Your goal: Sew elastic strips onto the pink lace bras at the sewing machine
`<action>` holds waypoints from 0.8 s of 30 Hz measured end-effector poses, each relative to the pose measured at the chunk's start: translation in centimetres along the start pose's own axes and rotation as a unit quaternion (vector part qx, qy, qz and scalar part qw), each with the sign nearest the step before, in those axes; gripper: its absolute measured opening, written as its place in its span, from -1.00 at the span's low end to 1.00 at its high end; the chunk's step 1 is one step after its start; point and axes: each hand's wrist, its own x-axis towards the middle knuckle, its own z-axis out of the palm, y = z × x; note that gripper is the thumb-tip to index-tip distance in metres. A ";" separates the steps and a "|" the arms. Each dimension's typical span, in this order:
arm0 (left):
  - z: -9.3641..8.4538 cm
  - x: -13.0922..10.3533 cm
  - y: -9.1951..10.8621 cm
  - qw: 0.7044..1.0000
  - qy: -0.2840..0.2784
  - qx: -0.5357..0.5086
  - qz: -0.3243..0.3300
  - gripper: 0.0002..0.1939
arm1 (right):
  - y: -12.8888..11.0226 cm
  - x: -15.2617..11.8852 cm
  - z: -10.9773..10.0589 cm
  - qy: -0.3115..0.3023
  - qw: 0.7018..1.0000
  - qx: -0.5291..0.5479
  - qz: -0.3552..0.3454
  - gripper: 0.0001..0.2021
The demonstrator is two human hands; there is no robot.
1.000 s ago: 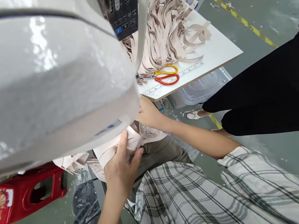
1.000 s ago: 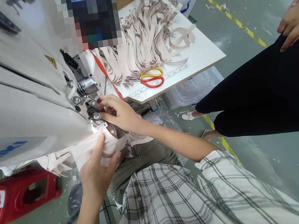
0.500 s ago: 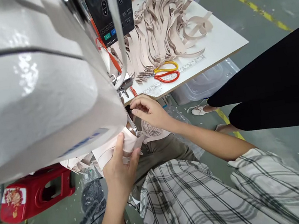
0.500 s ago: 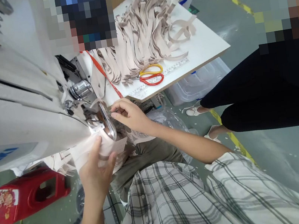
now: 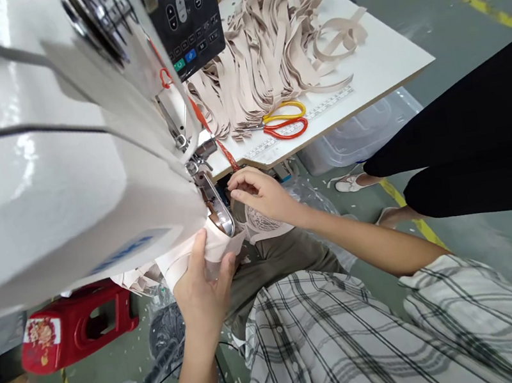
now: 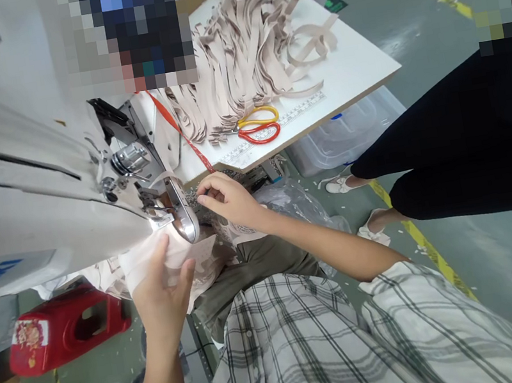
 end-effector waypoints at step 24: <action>3.3 -4.9 1.7 0.995 -0.008 -0.010 0.094 -0.03 | -4.4 -6.5 2.1 -0.030 0.990 0.097 0.102 -0.73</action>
